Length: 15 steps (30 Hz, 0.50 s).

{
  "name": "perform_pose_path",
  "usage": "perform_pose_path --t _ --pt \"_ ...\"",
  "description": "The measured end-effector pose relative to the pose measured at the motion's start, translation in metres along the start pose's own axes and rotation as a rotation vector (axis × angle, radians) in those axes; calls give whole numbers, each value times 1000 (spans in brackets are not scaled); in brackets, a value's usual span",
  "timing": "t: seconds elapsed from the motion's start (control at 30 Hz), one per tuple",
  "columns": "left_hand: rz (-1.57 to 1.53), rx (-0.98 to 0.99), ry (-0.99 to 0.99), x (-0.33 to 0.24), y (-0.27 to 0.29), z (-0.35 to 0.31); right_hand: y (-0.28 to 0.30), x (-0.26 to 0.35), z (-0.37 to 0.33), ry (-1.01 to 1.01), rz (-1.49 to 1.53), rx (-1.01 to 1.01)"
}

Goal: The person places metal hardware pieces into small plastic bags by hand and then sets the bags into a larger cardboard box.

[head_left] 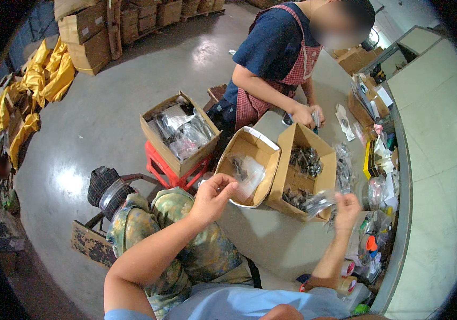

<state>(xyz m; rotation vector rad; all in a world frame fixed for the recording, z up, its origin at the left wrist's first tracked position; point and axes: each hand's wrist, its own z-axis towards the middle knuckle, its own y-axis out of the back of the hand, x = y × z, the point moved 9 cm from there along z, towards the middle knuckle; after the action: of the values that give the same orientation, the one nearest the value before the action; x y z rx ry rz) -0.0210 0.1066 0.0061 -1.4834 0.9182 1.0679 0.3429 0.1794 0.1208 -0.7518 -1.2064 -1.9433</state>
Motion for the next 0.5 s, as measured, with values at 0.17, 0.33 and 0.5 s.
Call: perform_pose_path --t 0.17,0.33,0.5 --pt "76 -42 -28 7 6 8 7 3 28 77 -173 -203" --pt "71 -36 -46 8 11 9 -196 53 -42 170 -234 683" --pt "50 -45 -48 2 17 10 -291 -10 -82 499 -762 781"
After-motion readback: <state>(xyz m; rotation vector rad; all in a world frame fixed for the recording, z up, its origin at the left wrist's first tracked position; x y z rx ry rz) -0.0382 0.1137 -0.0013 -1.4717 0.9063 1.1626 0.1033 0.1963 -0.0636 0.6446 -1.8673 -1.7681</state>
